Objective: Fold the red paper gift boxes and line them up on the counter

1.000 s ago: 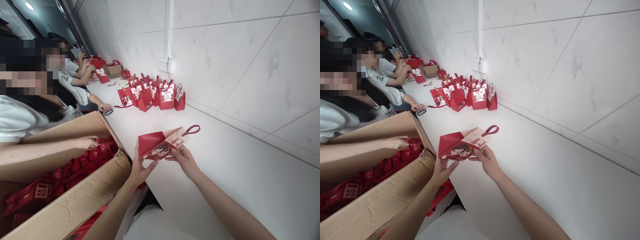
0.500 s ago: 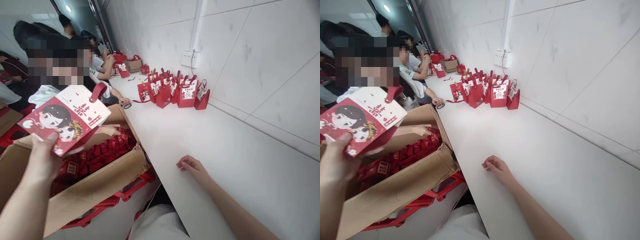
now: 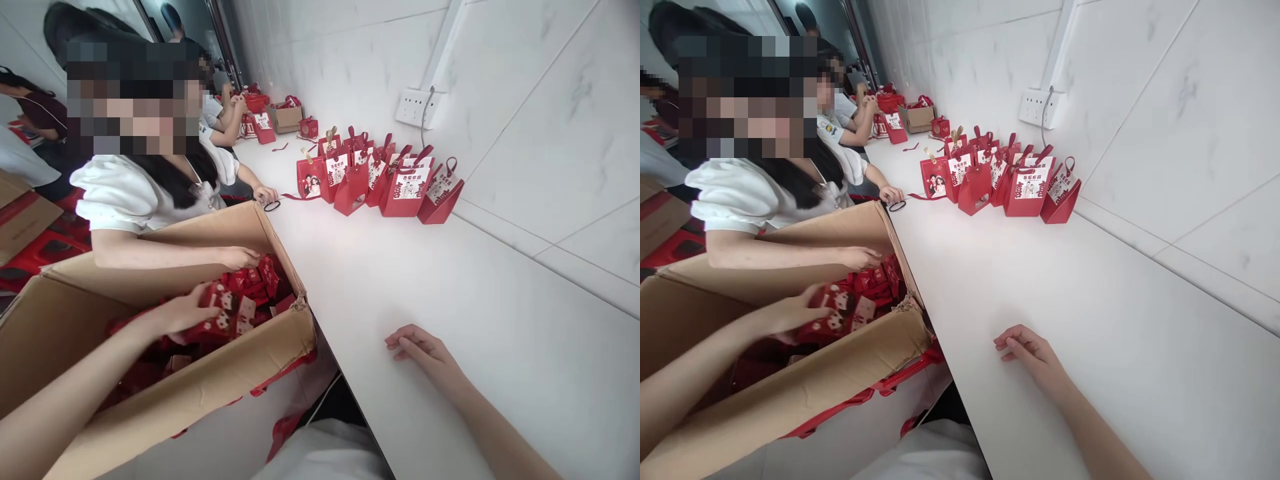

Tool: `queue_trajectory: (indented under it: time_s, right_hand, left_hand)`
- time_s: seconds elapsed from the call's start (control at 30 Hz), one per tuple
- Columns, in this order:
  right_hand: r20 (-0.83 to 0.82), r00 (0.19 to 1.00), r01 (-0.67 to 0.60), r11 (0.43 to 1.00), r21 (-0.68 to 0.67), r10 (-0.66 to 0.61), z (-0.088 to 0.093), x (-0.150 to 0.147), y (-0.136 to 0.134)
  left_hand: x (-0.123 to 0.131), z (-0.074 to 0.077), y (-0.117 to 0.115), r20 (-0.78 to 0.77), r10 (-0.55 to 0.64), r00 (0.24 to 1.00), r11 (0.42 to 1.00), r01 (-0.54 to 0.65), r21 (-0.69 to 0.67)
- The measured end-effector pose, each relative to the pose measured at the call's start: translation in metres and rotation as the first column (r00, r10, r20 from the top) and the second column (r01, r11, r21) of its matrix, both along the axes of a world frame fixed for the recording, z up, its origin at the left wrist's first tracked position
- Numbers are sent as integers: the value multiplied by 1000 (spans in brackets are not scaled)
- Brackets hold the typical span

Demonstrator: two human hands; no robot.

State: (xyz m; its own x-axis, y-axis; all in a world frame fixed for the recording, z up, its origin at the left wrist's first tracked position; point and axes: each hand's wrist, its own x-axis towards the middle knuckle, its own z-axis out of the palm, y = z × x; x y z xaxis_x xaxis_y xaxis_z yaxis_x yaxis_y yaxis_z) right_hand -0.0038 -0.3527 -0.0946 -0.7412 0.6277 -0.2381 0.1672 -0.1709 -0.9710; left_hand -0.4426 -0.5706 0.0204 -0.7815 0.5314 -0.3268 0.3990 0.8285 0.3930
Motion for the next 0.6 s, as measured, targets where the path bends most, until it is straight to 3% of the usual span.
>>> queue_trajectory:
  time_s: [0.07, 0.13, 0.2, 0.33, 0.47, 0.6]
  right_hand:
    - [5, 1000, 3, 1000, 9, -3, 1, 0, 0]
    - [7, 1000, 8, 1000, 13, -8, 2, 0, 0]
    - [8, 1000, 9, 1000, 14, -10, 2, 0, 0]
    - [29, 999, 24, 1000, 12, -25, 6, 0, -1]
    - [80, 996, 40, 999, 25, -42, 11, -1, -3]
    - [139, 988, 59, 996, 73, -69, 10, 0, -6]
  left_hand:
    - [11, -25, 23, 126, -92, 988, 974, 115, -193]
    - [21, -41, 43, 87, -179, 980, 952, 194, -235]
    - [24, -45, 58, 41, -251, 967, 934, 253, -252]
    - [10, -30, 69, -2, -338, 941, 899, 322, -297]
    - [-13, -11, 58, -128, -360, 924, 884, 294, -364]
    - [-28, -4, 43, -103, -335, 937, 876, 269, -401]
